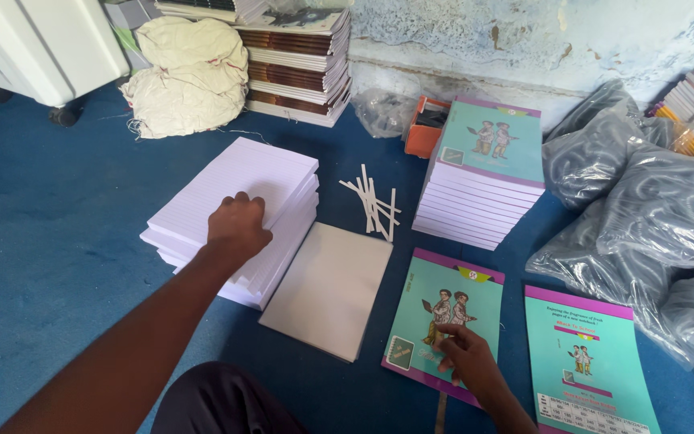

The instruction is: The person assembles notebooks by inserting stacks of lined paper into printed covers. They repeatedly pick up a paper stack, open a cover, insert the paper, close the cover, and place the completed notebook onto a growing stack.

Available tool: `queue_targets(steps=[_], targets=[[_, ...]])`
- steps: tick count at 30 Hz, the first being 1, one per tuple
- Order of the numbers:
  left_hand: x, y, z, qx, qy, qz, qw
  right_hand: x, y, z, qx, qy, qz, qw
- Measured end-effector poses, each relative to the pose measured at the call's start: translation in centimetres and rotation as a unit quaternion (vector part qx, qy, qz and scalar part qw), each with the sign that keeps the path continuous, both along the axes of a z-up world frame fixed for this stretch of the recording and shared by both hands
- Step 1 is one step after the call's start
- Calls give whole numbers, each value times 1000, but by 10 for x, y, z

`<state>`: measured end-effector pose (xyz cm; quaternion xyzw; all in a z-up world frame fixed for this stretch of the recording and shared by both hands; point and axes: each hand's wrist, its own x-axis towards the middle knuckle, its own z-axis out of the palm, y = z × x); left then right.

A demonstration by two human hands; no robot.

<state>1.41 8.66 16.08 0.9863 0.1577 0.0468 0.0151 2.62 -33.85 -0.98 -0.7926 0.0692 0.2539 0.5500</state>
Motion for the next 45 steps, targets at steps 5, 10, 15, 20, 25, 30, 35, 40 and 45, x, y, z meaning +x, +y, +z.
queue_targets(steps=[5,10,15,20,25,30,35,40,45], targets=[[-2,5,11,7,13,-39,999,1,9,9,8,-9,2,1000],[-4,3,20,7,37,-50,998,3,36,26,24,-42,27,998],[-7,7,22,5,21,-73,997,13,92,56,52,-90,78,992],[-9,15,17,-2,-23,-88,996,31,167,94,141,-109,109,978],[-6,20,7,-15,-58,-88,994,46,237,121,276,-86,109,951],[-5,25,3,-24,-74,-98,992,62,290,126,335,-76,76,936],[-6,26,5,-35,-79,-98,991,70,320,121,333,-22,70,940],[-10,30,4,-65,-88,-82,991,71,335,124,321,33,95,942],[-14,24,-3,-59,-150,-92,983,75,343,128,269,35,97,958]])
